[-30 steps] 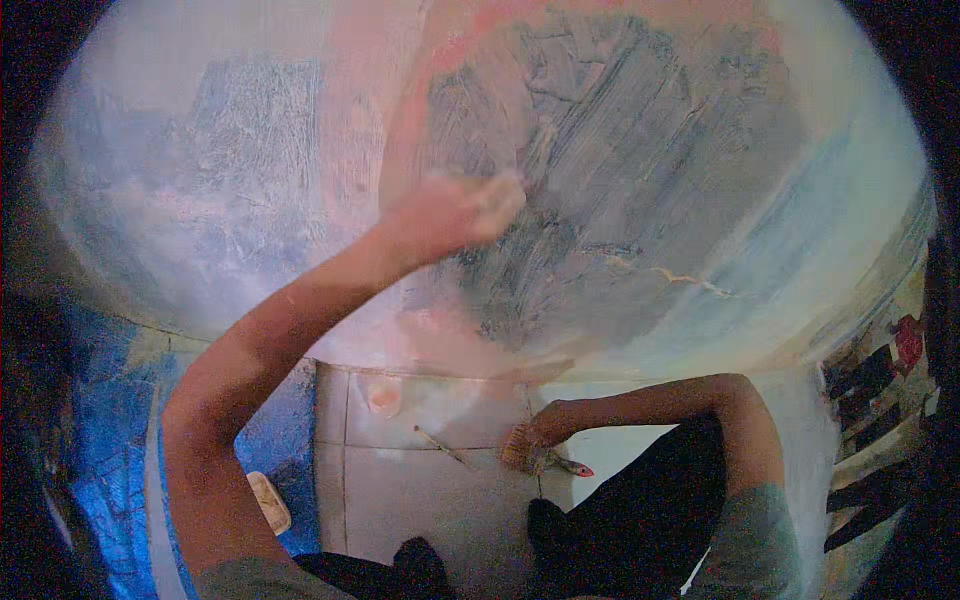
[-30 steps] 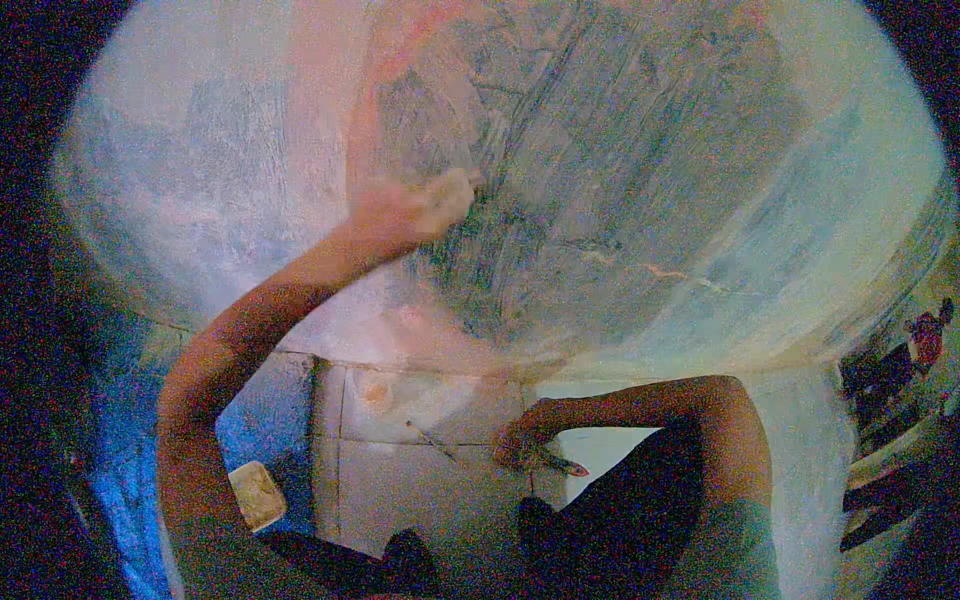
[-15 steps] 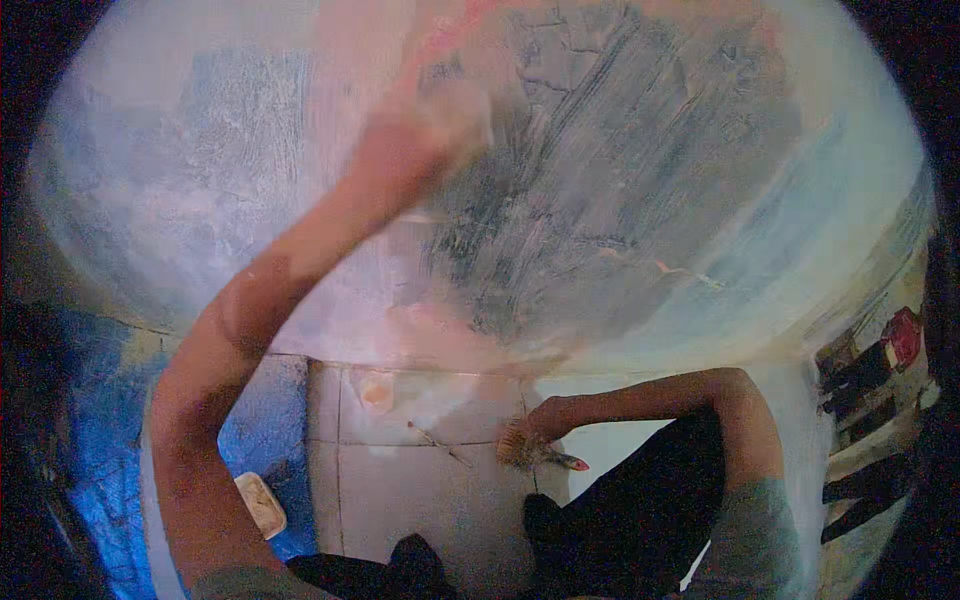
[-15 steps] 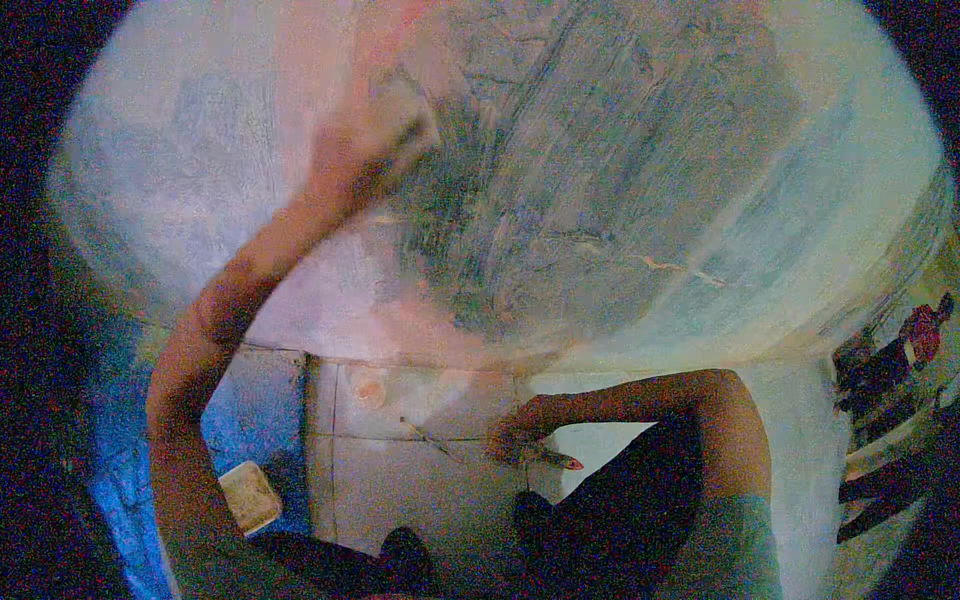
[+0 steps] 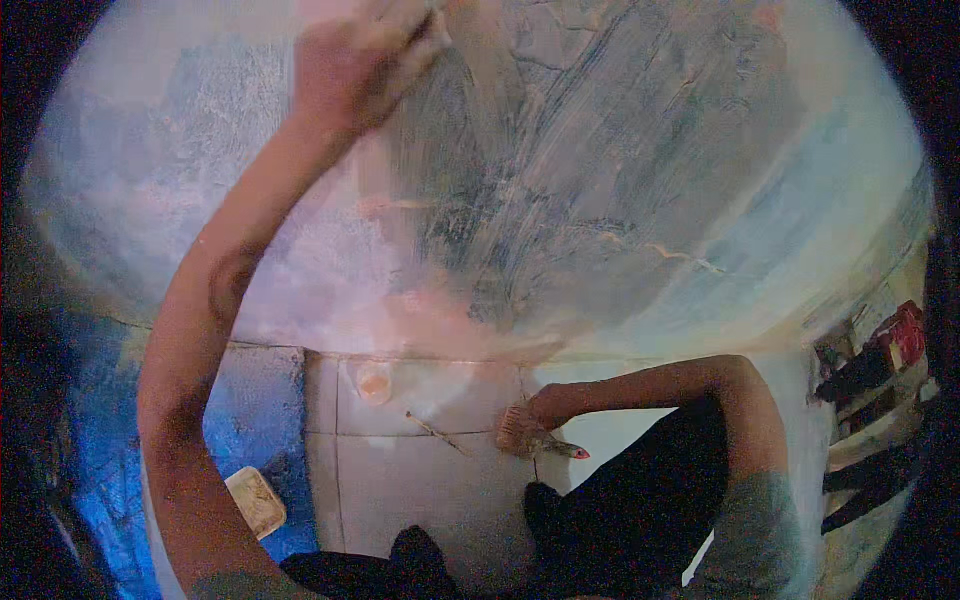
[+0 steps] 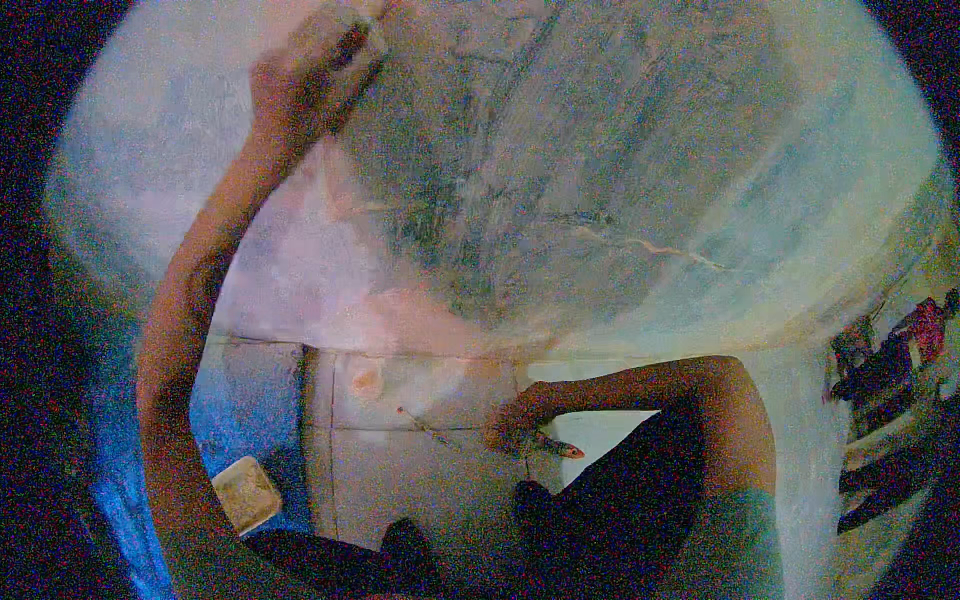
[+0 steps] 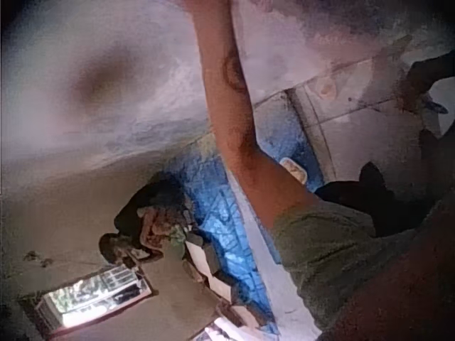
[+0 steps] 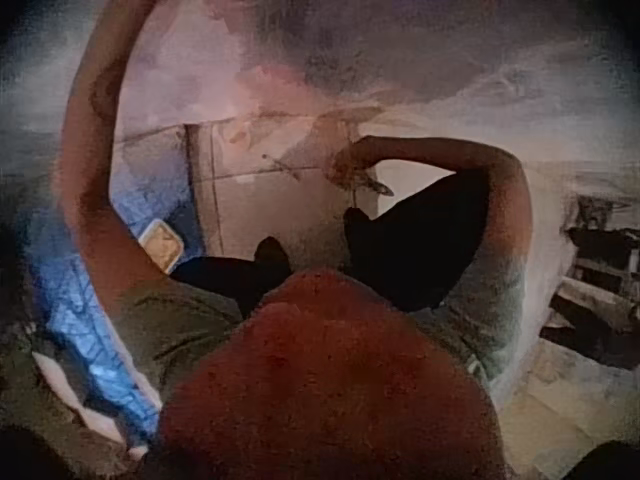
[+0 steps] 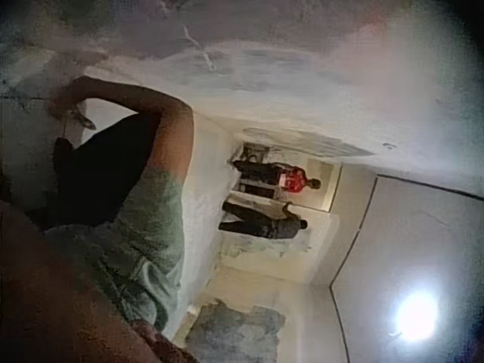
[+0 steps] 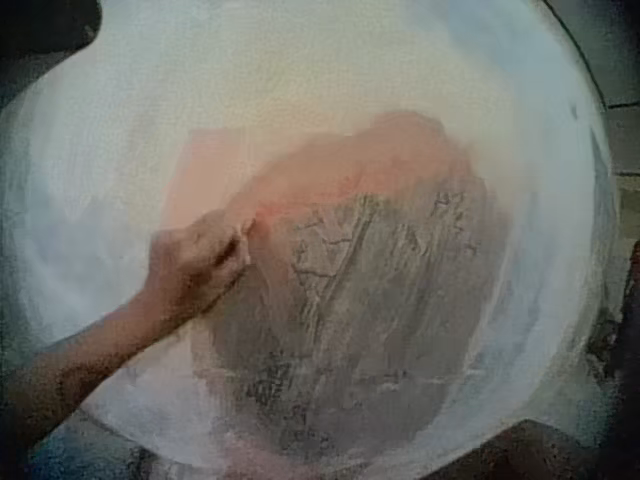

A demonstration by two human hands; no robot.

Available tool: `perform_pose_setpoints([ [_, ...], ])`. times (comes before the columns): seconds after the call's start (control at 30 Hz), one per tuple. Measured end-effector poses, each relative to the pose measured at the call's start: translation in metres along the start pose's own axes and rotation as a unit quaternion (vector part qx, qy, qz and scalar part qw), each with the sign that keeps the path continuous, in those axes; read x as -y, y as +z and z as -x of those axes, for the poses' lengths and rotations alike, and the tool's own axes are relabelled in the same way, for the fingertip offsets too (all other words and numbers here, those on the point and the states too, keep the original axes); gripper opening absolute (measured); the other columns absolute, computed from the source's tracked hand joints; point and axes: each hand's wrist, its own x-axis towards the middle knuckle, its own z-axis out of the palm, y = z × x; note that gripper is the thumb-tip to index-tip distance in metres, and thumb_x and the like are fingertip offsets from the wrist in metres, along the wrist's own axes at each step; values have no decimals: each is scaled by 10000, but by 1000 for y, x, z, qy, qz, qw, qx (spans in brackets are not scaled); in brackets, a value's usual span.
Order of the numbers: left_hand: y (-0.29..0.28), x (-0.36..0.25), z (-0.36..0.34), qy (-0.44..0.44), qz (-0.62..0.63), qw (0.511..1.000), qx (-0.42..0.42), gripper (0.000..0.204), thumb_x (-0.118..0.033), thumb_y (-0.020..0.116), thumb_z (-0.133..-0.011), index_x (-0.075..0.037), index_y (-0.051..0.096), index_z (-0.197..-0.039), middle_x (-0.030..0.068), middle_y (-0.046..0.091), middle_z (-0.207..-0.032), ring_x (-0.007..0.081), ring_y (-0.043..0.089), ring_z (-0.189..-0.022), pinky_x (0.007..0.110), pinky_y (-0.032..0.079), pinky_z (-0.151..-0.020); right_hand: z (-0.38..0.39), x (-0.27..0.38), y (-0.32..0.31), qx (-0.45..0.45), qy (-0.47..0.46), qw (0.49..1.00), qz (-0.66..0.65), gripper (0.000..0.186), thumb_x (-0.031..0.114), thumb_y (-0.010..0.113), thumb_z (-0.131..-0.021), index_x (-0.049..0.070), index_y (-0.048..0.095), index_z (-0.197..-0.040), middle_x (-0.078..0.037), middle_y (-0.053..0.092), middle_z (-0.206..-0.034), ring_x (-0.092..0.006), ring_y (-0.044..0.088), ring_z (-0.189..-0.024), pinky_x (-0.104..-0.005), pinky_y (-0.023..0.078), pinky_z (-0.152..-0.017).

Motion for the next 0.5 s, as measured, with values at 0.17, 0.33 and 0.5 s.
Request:
perform_pose_setpoints([
  [0.17, 13, -44, 51, 192, 16, 981, 2, 105, -162, 611, -720, -163, 629, -824, 6, 632, -880, 167, 628, -629, 394, 508, -559, -4, 9, -4, 10, 46, 998, 36, 224, 272, 555, -818, 66, 577, -901, -88, 556, -872, -230, 517, -814, -391, 422, -766],
  [0.33, 11, -45, 46, 182, 33, 980, 79, 92, -164, 620, -745, -147, 631, -835, 30, 634, -856, 205, 631, -626, 374, 509, -558, -15, -40, 1, 142, 125, 971, 146, 253, 290, 548, -824, 79, 582, -961, -93, 565, -922, -222, 531, -847, -380, 420, -783],
  [0.5, 10, 1, 14, -10, -49, 995, 83, 132, -210, 649, -771, -119, 624, -863, 71, 633, -842, 262, 626, -640, 374, 500, -540, -21, -64, 21, 10, 63, 997, -35, 272, 316, 539, -828, 63, 559, -927, -86, 549, -894, -218, 517, -805, -375, 416, -748],
])
